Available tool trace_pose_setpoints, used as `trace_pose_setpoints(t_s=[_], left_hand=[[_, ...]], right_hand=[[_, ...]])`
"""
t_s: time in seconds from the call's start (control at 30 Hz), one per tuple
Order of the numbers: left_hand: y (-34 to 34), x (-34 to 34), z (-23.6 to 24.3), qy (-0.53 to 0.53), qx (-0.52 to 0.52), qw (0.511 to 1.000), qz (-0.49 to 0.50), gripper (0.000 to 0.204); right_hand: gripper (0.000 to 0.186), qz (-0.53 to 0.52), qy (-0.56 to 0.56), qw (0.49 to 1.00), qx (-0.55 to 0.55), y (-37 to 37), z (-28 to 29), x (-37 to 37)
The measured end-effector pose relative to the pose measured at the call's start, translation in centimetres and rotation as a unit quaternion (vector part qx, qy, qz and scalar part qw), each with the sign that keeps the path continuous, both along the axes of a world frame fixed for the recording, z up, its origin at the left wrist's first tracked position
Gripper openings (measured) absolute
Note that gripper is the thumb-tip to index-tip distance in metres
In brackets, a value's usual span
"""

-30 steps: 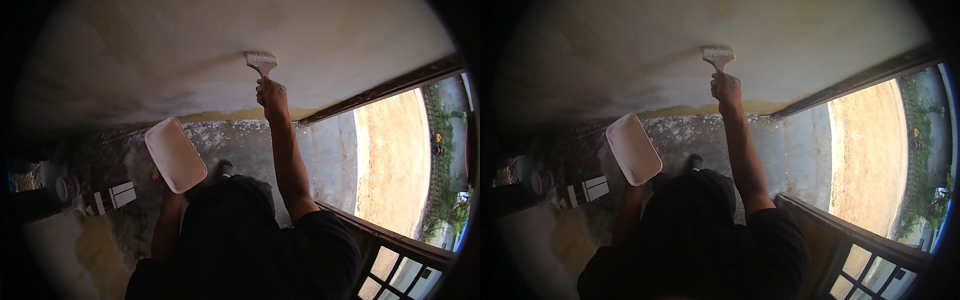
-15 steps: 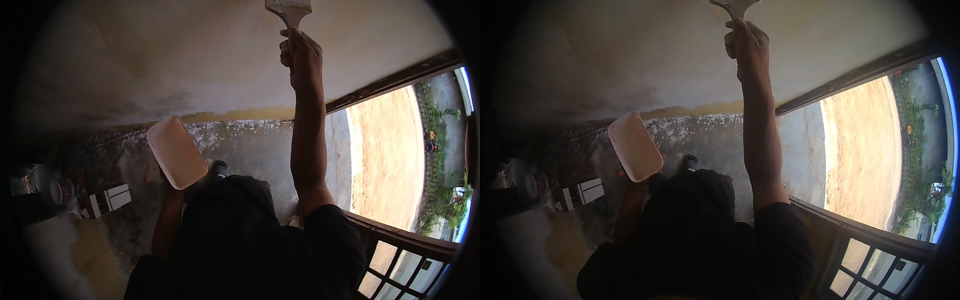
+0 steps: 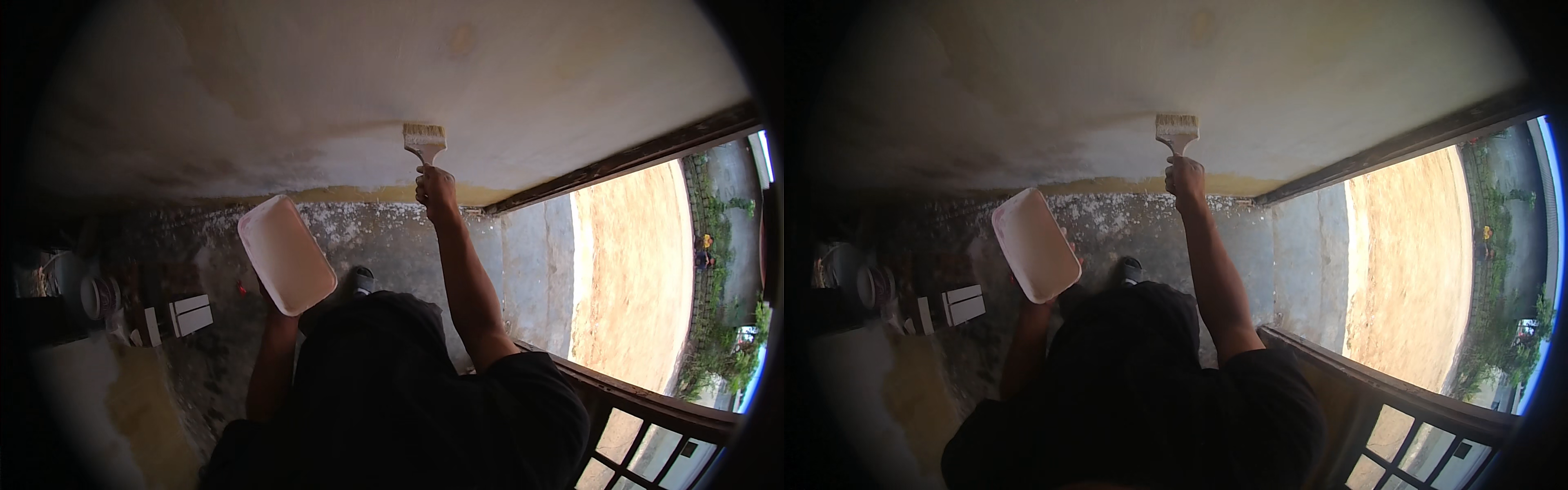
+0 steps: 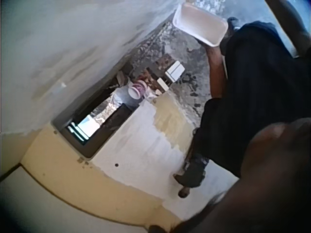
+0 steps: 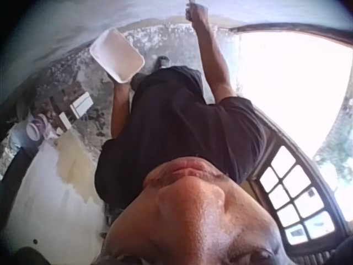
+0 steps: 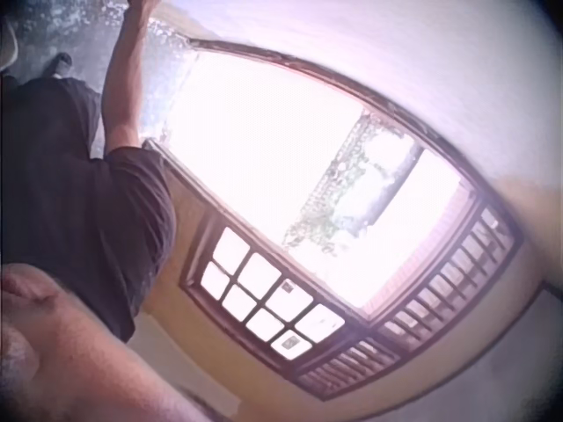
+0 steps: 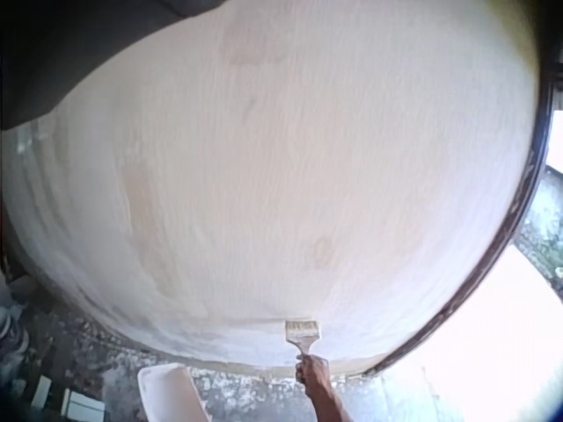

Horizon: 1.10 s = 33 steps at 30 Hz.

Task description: The person paints a wall using a brush, repeatedly dipping the brush into a tray of liquid and applying it to the surface.

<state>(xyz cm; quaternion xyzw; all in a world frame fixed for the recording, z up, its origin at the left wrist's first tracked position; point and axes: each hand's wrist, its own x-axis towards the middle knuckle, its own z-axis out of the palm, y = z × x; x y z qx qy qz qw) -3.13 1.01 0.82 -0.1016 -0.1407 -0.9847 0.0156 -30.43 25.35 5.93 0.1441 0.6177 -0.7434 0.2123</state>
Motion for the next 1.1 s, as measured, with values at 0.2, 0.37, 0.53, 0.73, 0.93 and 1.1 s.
trace_pose_setpoints(t_s=[0.2,0.37,0.53,0.73,0.93,1.1], left_hand=[[-0.7,0.6,-1.9,-0.130,-0.069,0.989,0.028,0.069],[-0.6,0.6,-1.9,-0.165,-0.023,0.986,0.018,0.067],[-0.5,0.4,-1.7,-0.159,-0.024,0.987,-0.011,0.065],[-0.5,0.0,-1.3,-0.148,0.003,0.989,0.003,0.064],[-0.4,0.1,-2.5,-0.109,-0.024,0.994,0.004,0.067],[-0.5,0.3,-3.6,-0.064,-0.043,0.997,0.016,0.068]], right_hand=[[0.025,0.067,0.050,0.988,-0.131,0.0,13.8,-2.5],[0.031,0.193,0.243,0.932,-0.188,1.4,25.9,-3.0],[0.031,0.054,0.352,0.923,-0.143,1.6,32.7,0.0],[0.027,0.003,0.285,0.957,-0.051,-1.7,20.9,-4.1],[0.027,0.000,0.180,0.982,-0.062,-1.4,9.2,-3.5],[0.029,0.013,0.111,0.994,-0.019,-1.0,1.6,-2.5]])
